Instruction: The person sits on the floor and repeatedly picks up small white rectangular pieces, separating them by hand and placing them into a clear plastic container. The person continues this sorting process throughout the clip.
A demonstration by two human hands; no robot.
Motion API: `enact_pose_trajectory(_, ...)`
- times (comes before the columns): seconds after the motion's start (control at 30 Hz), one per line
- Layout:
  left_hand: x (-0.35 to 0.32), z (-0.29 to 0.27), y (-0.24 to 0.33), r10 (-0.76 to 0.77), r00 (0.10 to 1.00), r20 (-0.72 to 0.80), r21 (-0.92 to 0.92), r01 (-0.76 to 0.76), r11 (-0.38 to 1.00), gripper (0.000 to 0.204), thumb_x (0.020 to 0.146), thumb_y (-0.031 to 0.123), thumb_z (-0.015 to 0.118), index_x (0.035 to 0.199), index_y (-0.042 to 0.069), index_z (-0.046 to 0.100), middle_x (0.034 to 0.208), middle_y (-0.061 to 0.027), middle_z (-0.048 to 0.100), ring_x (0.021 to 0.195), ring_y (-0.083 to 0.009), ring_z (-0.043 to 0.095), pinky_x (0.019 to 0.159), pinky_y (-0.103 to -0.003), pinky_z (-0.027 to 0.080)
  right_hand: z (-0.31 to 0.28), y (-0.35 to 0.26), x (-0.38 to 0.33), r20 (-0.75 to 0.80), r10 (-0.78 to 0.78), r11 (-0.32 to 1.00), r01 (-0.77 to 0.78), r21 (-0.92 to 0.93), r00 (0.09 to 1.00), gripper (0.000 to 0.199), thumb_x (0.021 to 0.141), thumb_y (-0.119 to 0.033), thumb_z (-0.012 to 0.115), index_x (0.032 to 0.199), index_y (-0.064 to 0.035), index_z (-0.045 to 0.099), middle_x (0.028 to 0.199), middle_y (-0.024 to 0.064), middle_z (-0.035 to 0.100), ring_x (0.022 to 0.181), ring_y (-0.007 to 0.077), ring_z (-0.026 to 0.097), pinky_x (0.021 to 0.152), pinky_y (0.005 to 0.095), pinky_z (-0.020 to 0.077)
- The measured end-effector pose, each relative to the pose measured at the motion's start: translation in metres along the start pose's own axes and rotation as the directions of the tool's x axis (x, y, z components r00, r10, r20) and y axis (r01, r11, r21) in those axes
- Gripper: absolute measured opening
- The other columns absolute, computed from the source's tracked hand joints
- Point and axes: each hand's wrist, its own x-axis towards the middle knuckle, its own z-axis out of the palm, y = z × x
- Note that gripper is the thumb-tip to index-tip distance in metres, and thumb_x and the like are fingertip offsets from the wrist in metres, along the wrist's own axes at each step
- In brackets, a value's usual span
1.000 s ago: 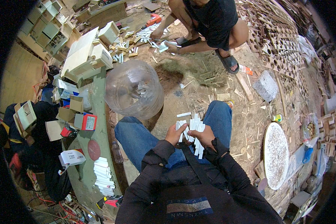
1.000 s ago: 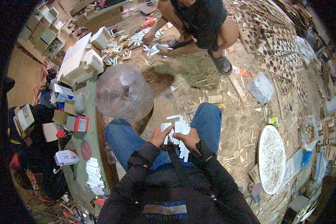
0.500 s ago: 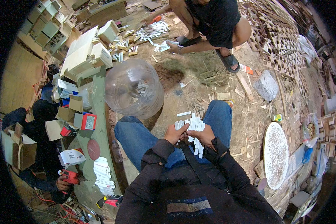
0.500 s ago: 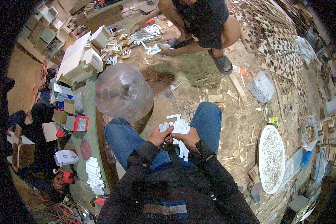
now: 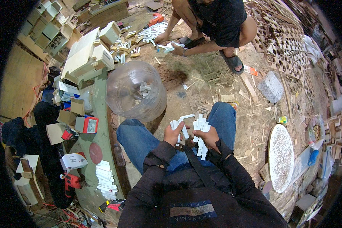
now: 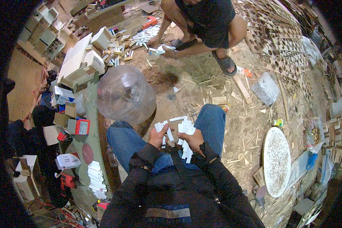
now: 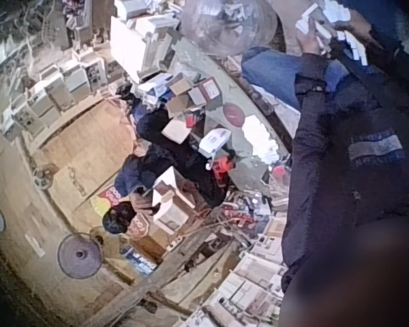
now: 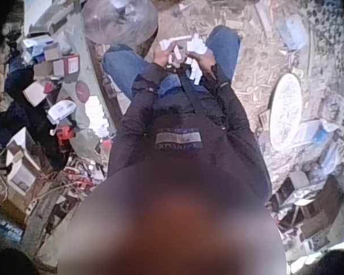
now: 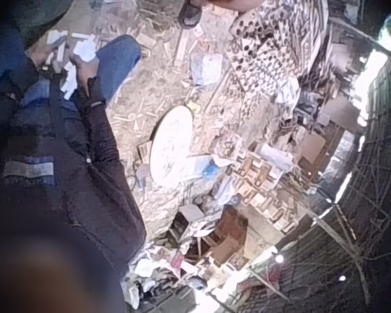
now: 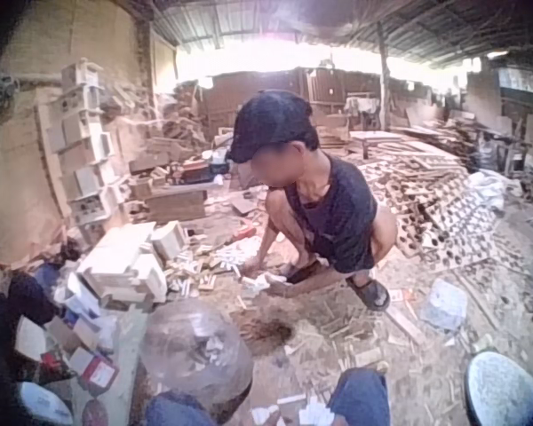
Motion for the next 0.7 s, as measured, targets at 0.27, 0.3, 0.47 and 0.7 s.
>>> enact_pose_trajectory(0.27, -0.001, 0.001, -0.003, -0.038, 0.999, 0.004, -0.161, 0.038, 0.986, 0.028, 0.087, 0.029, 0.057, 0.097, 0.003, 0.054, 0.072, -0.0011, 0.058, 0.048, -0.0099, 0.054, 0.037, -0.022, 0.037, -0.002, 0.001, -0.001, -0.042, -0.021, 1.000, 0.021, -0.014, 0.999, 0.025, 0.073, -0.008, 0.070, 0.094, 0.0017, 0.060, 0.084, 0.0064, 0.064, 0.073, 0.0147, 0.059, 0.067, 0.0279, 0.0476)
enact_pose_trajectory(0.3, -0.001, 0.001, -0.003, -0.066, 0.998, 0.020, -0.241, 0.069, 0.968, 0.028, 0.088, 0.029, 0.057, 0.097, 0.003, 0.053, 0.070, 0.0000, 0.056, 0.048, -0.0098, 0.053, 0.037, -0.022, 0.036, -0.001, 0.001, -0.001, -0.040, -0.010, 1.000, 0.011, 0.018, 0.999, 0.025, 0.073, -0.008, 0.070, 0.094, 0.0017, 0.060, 0.083, 0.0062, 0.064, 0.071, 0.0145, 0.059, 0.066, 0.0276, 0.0474)
enact_pose_trajectory(0.47, -0.004, 0.006, -0.001, -0.121, 0.992, 0.039, -0.009, 0.121, 0.993, 0.033, 0.084, 0.036, 0.062, 0.096, 0.005, 0.056, 0.061, 0.0025, 0.049, 0.043, -0.0077, 0.049, 0.034, -0.020, 0.032, 0.000, 0.002, -0.002, -0.078, -0.061, 0.998, 0.060, -0.010, 0.995, 0.022, 0.073, -0.008, 0.070, 0.091, 0.0013, 0.060, 0.079, 0.0057, 0.063, 0.068, 0.0137, 0.058, 0.062, 0.0270, 0.0466)
enact_pose_trajectory(0.7, -0.008, 0.012, -0.002, -0.105, 0.991, 0.086, 0.042, 0.102, 0.994, 0.029, 0.083, 0.034, 0.063, 0.083, 0.006, 0.056, 0.061, -0.0015, 0.057, 0.044, -0.0065, 0.049, 0.035, -0.020, 0.032, -0.002, -0.004, -0.005, 0.013, -0.068, 0.996, 0.069, -0.055, 0.998, 0.017, 0.076, -0.007, 0.067, 0.089, 0.0022, 0.060, 0.081, 0.0076, 0.064, 0.069, 0.0145, 0.059, 0.060, 0.0281, 0.0484)
